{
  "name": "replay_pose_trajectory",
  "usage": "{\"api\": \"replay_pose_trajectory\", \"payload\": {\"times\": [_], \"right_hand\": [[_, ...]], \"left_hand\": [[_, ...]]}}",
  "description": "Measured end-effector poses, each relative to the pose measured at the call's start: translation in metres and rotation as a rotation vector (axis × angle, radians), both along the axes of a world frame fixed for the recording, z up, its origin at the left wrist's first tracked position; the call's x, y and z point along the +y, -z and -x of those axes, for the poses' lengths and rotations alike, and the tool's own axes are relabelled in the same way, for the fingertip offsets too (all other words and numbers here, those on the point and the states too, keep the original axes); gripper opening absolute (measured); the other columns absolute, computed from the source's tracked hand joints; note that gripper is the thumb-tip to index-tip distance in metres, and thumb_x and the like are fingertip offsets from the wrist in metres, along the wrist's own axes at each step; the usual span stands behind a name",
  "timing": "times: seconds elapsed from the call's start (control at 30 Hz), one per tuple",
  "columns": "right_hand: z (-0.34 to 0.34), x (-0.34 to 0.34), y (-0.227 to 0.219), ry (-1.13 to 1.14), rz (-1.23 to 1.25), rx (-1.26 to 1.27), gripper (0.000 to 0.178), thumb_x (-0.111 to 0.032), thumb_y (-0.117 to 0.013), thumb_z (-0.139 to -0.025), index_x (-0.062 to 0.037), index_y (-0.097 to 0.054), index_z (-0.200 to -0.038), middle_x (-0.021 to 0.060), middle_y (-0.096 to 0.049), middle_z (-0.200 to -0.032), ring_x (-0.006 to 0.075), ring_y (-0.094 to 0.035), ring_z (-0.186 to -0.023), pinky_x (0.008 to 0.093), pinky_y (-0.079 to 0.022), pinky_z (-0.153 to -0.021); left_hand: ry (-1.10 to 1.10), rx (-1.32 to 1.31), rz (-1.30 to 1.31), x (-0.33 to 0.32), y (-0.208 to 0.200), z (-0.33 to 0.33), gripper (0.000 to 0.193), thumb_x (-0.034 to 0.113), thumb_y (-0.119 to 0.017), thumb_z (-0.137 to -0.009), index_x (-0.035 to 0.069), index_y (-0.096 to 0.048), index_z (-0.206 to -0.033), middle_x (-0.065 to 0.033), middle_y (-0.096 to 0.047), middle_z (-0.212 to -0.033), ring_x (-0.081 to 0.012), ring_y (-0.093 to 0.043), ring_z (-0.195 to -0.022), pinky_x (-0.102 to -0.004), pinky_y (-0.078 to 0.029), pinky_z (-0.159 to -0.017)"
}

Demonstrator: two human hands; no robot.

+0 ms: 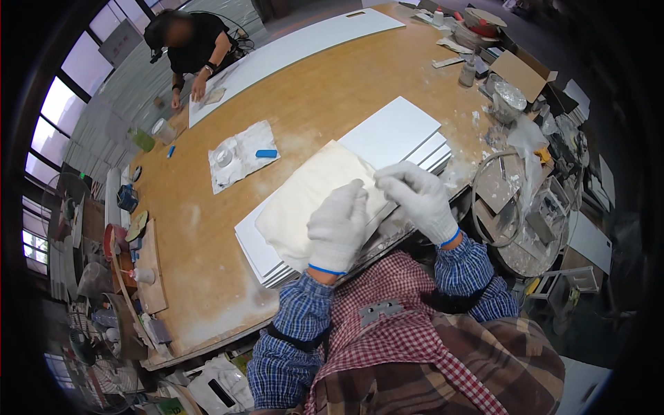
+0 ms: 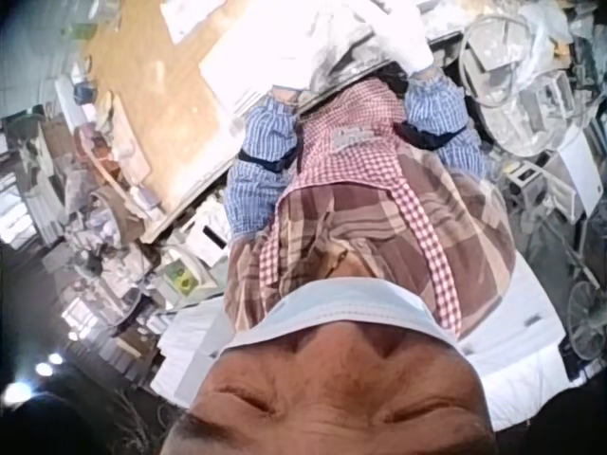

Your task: Wiping down and cleaning white furniture panels on a workshop workbench.

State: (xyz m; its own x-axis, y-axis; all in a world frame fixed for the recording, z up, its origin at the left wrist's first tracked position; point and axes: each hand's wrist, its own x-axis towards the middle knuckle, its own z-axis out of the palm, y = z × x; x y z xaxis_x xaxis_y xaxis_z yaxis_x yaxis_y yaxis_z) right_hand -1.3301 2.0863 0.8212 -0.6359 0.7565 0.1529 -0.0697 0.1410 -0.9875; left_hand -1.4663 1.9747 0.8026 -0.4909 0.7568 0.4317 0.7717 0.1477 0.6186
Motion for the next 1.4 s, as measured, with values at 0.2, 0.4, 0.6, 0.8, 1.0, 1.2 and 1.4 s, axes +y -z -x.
{"api": "replay_pose_trajectory", "payload": {"times": [0.2,0.4,0.6,0.8,1.0,1.2,1.4], "right_hand": [[-0.015,0.020,0.056,0.352,-0.118,-0.203,0.029,-0.024,-0.068,-0.094,0.0017,-0.070,-0.106,0.0111,-0.073,-0.098,0.0123,-0.069,-0.088,0.0297,-0.054,-0.079],[-0.015,0.021,0.079,0.241,-0.294,-0.480,0.029,-0.029,-0.069,-0.089,-0.0024,-0.071,-0.100,0.0133,-0.070,-0.095,0.0266,-0.070,-0.090,0.0376,-0.054,-0.081],[0.012,0.005,0.031,0.270,-0.516,-0.155,0.016,-0.019,-0.069,-0.087,-0.0028,-0.070,-0.088,0.0123,-0.068,-0.087,0.0293,-0.068,-0.086,0.0376,-0.054,-0.078],[0.002,0.000,0.017,0.207,-0.250,0.028,0.020,-0.019,-0.071,-0.089,-0.0027,-0.070,-0.101,0.0126,-0.067,-0.095,0.0253,-0.068,-0.088,0.0343,-0.054,-0.079],[-0.039,-0.007,0.069,0.372,0.141,-0.399,0.040,-0.043,-0.072,-0.088,-0.0047,-0.067,-0.100,0.0152,-0.072,-0.097,0.0293,-0.069,-0.098,0.0399,-0.052,-0.089],[-0.024,-0.016,0.104,0.056,0.626,-0.231,0.050,-0.040,-0.072,-0.093,0.0016,-0.062,-0.120,0.0073,-0.069,-0.101,0.0132,-0.068,-0.080,0.0263,-0.056,-0.067],[-0.007,-0.020,0.119,-0.093,0.786,-0.109,0.043,-0.035,-0.073,-0.094,0.0003,-0.063,-0.116,0.0046,-0.066,-0.096,0.0106,-0.064,-0.071,0.0245,-0.056,-0.062]], "left_hand": [[-0.119,-0.150,0.002,-0.013,-0.005,0.025,0.020,0.014,-0.069,-0.095,0.004,-0.073,-0.111,-0.0157,-0.074,-0.103,-0.0250,-0.073,-0.091,-0.0322,-0.057,-0.082],[0.225,0.170,0.182,0.009,0.001,0.000,0.044,0.027,-0.074,-0.088,0.002,-0.065,-0.123,-0.0189,-0.067,-0.120,-0.0342,-0.065,-0.109,-0.0421,-0.052,-0.095],[0.042,0.287,0.111,0.017,0.021,-0.001,0.054,0.028,-0.074,-0.087,0.001,-0.061,-0.133,-0.0197,-0.065,-0.129,-0.0359,-0.062,-0.119,-0.0428,-0.049,-0.101],[0.064,-0.397,-0.011,0.013,-0.028,0.002,0.032,0.014,-0.060,-0.100,0.005,-0.067,-0.131,-0.0119,-0.074,-0.110,-0.0166,-0.066,-0.085,-0.0305,-0.052,-0.079],[-0.102,-0.470,-0.105,-0.013,-0.047,0.063,0.029,0.017,-0.056,-0.103,-0.004,-0.068,-0.120,-0.0028,-0.069,-0.096,-0.0098,-0.059,-0.087,-0.0250,-0.048,-0.079],[-0.015,-0.723,-0.333,-0.029,-0.067,0.100,0.033,0.017,-0.058,-0.103,-0.007,-0.066,-0.123,-0.0058,-0.070,-0.113,-0.0132,-0.062,-0.100,-0.0267,-0.048,-0.089],[-0.121,-0.553,-0.265,-0.059,-0.089,0.124,0.033,0.016,-0.058,-0.103,-0.009,-0.066,-0.123,-0.0097,-0.069,-0.120,-0.0156,-0.063,-0.109,-0.0285,-0.048,-0.095]]}}
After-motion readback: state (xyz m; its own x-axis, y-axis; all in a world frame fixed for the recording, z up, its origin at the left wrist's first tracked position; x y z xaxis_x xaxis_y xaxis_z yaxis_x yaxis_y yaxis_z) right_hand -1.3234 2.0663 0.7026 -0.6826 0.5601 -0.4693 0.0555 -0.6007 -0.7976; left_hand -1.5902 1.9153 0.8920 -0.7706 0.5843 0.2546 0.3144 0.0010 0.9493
